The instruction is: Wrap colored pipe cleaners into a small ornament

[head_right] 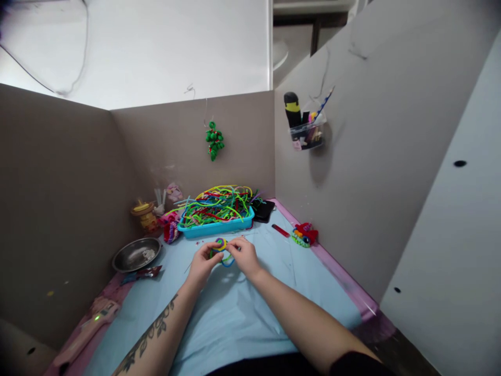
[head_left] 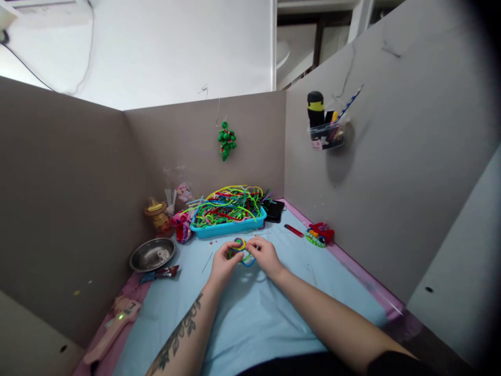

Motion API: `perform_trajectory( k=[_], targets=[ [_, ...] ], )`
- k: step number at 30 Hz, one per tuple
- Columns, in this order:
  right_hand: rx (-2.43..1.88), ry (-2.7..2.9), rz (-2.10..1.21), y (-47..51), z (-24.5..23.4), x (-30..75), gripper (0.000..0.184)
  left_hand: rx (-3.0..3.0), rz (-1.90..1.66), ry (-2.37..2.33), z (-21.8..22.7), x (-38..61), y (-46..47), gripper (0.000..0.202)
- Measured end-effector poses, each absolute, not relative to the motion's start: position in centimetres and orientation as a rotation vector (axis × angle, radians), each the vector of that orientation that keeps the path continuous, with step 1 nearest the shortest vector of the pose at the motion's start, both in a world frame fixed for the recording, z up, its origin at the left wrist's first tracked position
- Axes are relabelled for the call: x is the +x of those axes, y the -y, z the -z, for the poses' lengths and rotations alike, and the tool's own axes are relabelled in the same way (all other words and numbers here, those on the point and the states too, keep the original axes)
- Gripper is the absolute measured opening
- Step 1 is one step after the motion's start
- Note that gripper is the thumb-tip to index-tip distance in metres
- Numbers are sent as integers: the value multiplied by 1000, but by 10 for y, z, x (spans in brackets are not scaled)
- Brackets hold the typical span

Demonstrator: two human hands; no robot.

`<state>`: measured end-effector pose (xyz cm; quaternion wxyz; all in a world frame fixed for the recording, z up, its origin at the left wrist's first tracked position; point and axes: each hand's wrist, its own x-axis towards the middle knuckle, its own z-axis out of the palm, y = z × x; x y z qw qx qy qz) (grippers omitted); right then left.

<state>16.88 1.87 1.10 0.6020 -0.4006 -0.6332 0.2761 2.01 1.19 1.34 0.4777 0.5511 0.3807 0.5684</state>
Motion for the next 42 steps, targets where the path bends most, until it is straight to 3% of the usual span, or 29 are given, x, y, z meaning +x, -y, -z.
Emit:
perform_trajectory(
  k=[20, 24, 29, 36, 42],
  targets=[
    [-954, 1418, -855, -23, -8, 168, 17, 1341, -1412, -974, -11, 20, -16, 33],
    [-913, 1533, -789, -18, -12, 166, 30, 1286, -1522, -970, -11, 17, -19, 33],
    [-838, 1594, -965, -11, -13, 161, 12, 1326, -1593, -1069, -7, 12, -25, 26],
    [-829, 1123, -1094, -31, -9, 174, 26, 1414, -1327, -1039, -5, 13, -24, 23],
    [-930, 1089, -1086, -35, -5, 174, 35, 1320, -1373, -987, -6, 14, -24, 28]
  ],
)
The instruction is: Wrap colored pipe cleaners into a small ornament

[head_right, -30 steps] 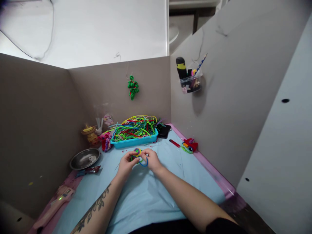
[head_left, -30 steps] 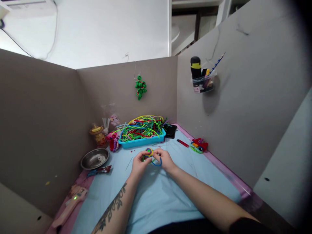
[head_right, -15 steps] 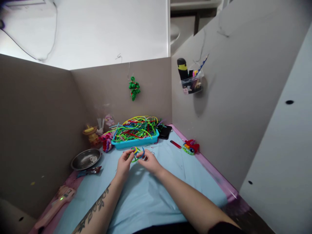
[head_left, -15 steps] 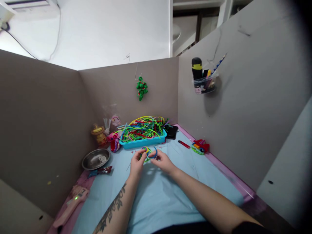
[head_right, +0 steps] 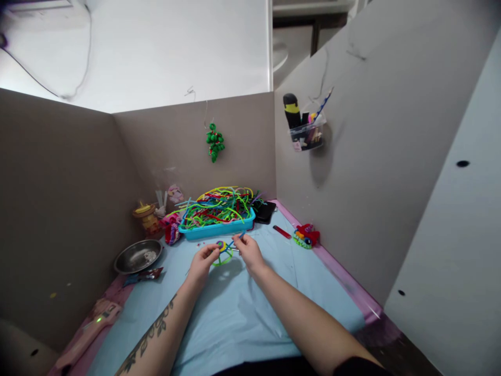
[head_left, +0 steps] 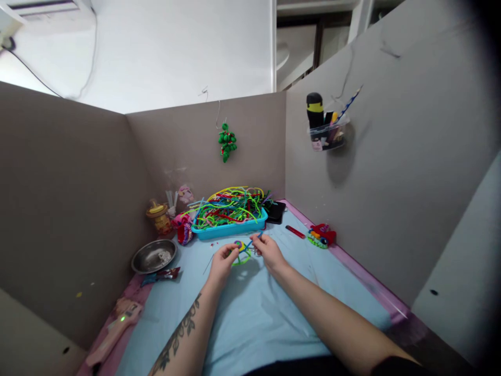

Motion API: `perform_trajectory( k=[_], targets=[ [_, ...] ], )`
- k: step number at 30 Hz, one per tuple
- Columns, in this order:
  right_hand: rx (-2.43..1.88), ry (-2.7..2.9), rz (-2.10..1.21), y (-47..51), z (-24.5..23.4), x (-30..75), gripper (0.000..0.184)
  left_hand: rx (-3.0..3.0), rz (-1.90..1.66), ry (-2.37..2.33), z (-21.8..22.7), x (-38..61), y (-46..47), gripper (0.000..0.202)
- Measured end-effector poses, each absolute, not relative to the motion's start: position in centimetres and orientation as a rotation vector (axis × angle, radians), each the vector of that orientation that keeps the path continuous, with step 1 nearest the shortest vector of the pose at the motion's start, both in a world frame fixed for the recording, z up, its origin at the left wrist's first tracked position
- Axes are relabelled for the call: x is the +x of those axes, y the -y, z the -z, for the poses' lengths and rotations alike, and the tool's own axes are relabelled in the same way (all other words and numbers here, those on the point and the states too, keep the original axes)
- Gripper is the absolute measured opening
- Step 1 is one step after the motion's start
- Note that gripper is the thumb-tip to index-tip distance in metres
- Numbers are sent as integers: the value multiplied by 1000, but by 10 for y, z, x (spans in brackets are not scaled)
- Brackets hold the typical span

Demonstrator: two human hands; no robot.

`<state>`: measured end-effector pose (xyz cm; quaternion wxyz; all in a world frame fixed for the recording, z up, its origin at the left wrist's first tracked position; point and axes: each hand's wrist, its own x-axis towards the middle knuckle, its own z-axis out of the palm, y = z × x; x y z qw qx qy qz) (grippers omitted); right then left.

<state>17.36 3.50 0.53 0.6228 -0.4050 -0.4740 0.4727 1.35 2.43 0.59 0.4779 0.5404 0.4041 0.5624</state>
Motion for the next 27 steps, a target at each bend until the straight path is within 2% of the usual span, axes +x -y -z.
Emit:
perform_trajectory(
  k=[7, 15, 22, 27],
  targets=[
    [-1043, 1359, -752, -30, 0, 166, 21, 1353, -1396, -935, -9, 14, -22, 28],
    [-993, 1287, -967, -30, -2, 167, 33, 1410, -1358, -920, -9, 17, -19, 25],
    [-995, 1324, -923, -28, 1, 163, 31, 1424, -1362, -944, -13, 17, -17, 25],
    [-980, 1240, -1033, -27, 1, 163, 31, 1465, -1353, -935, -12, 17, -16, 23]
  ],
)
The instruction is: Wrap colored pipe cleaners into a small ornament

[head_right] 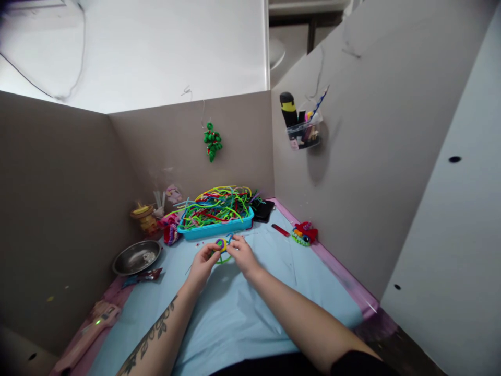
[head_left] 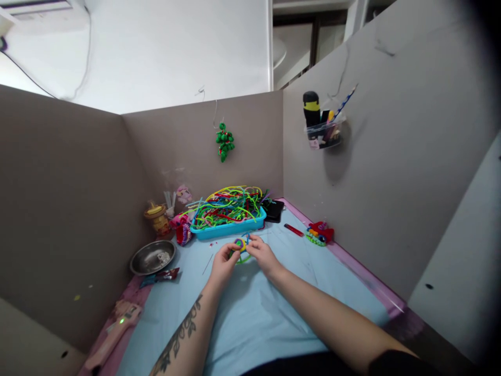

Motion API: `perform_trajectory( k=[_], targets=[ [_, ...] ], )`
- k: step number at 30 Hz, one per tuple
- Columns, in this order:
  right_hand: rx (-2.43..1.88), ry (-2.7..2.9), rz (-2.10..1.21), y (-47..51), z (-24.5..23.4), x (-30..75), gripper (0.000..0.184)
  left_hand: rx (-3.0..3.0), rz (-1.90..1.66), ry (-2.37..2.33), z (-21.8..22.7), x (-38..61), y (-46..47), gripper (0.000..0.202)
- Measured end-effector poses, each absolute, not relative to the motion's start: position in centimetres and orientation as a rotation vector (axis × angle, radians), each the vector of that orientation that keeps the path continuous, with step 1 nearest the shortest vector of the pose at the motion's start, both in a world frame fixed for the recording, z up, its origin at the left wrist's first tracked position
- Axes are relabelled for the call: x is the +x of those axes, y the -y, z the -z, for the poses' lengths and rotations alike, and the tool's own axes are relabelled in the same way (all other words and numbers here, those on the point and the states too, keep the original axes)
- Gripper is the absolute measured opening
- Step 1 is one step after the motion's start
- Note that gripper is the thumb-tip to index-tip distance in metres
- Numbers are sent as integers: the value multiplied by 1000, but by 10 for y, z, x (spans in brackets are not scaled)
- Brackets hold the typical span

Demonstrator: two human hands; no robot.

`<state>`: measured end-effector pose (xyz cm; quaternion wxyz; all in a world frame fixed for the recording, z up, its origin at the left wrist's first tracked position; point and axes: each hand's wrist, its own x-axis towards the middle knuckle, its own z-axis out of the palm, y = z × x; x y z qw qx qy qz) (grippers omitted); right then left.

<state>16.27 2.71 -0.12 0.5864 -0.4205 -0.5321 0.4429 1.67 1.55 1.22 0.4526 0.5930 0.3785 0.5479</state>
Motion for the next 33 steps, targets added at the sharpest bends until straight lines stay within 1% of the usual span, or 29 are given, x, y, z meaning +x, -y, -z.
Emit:
perform_trajectory(
  k=[3, 7, 9, 13, 15, 18, 21, 25, 29, 33],
  targets=[
    [-970, 1229, -1079, -27, 1, 163, 30, 1514, -1369, -911, -11, 17, -16, 24],
    [-970, 1237, -1066, -29, 4, 162, 30, 1572, -1367, -884, -11, 18, -16, 39],
    [-977, 1211, -1018, -31, 6, 162, 29, 1620, -1439, -993, -11, 17, -17, 43],
    [-1000, 1116, -941, -35, 8, 163, 30, 1704, -1645, -1254, -12, 16, -14, 34],
    [-995, 1108, -929, -35, 7, 164, 31, 1728, -1608, -1238, -14, 18, -10, 32],
    [-987, 1160, -917, -30, 4, 162, 29, 1730, -1554, -1186, -17, 23, -5, 37],
    [-979, 1295, -853, -24, 3, 157, 23, 1641, -1565, -1122, -19, 24, -5, 41],
    [-990, 1426, -766, -23, 6, 153, 16, 1606, -1510, -1052, -21, 21, -8, 37],
    [-969, 1355, -848, -26, 7, 155, 16, 1635, -1462, -1049, -20, 19, -10, 30],
    [-894, 1318, -941, -24, 2, 158, 18, 1636, -1438, -1050, -16, 18, -12, 31]
  ],
)
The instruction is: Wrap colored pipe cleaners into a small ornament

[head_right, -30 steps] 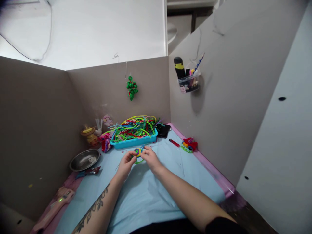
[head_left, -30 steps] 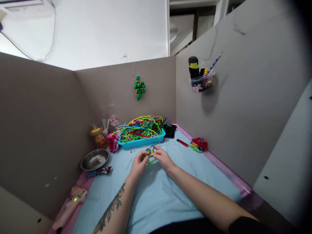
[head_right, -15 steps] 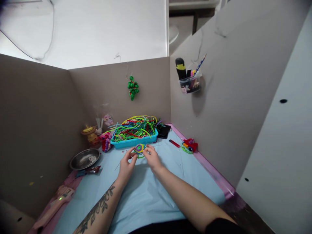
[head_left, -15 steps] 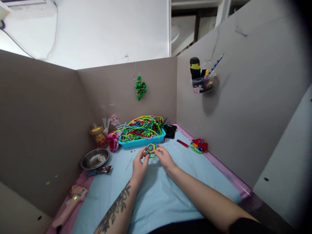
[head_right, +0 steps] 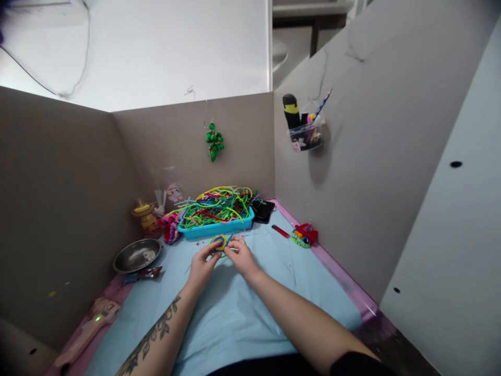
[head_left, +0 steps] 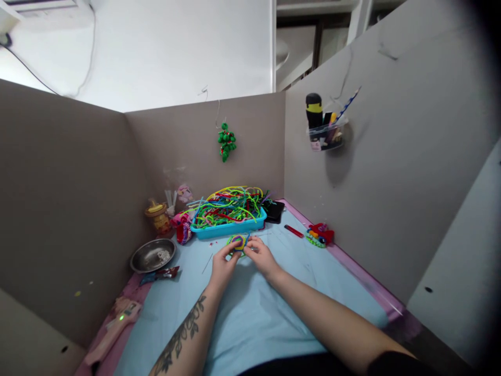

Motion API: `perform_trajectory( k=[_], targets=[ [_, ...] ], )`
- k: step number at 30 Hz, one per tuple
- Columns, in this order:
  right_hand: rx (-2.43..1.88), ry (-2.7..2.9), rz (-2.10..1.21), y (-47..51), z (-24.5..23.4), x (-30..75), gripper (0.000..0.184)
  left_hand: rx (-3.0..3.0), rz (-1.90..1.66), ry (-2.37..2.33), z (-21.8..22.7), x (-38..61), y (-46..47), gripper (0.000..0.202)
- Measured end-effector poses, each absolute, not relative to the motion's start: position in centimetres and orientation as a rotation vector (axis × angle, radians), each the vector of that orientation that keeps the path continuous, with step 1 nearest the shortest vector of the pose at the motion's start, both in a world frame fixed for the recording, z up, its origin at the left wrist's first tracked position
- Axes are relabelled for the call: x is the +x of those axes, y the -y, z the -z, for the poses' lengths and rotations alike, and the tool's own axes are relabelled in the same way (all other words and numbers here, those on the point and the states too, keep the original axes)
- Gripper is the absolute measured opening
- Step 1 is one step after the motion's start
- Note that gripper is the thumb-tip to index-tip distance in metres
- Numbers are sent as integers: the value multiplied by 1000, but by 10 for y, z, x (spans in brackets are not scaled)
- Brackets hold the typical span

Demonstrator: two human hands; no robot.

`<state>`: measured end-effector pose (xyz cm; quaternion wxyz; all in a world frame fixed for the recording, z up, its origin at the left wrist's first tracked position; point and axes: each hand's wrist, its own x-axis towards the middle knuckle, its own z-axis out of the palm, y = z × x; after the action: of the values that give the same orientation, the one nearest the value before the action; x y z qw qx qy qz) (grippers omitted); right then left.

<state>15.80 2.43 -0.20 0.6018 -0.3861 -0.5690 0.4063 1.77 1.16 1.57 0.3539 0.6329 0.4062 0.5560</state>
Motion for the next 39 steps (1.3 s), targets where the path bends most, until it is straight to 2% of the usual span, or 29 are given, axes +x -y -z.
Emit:
perform_trajectory(
  k=[7, 13, 23, 28, 31, 33, 39],
  targets=[
    [-870, 1239, -931, -23, -3, 161, 22, 1461, -1519, -1000, -12, 16, -19, 23],
    [-836, 1226, -979, -27, 0, 163, 30, 1377, -1419, -962, -12, 15, -21, 26],
    [-917, 1250, -920, -29, 2, 164, 24, 1512, -1392, -984, -12, 17, -17, 34],
    [-972, 1333, -730, -29, -5, 173, 27, 1423, -1415, -999, -12, 15, -19, 32],
    [-1000, 1431, -565, -33, -5, 180, 16, 1407, -1411, -988, -12, 13, -20, 33],
    [-999, 1492, -527, -36, -3, 182, 12, 1410, -1412, -973, -12, 13, -21, 33],
    [-968, 1597, -438, -37, 1, 182, 14, 1358, -1401, -922, -13, 11, -21, 34]
  ],
)
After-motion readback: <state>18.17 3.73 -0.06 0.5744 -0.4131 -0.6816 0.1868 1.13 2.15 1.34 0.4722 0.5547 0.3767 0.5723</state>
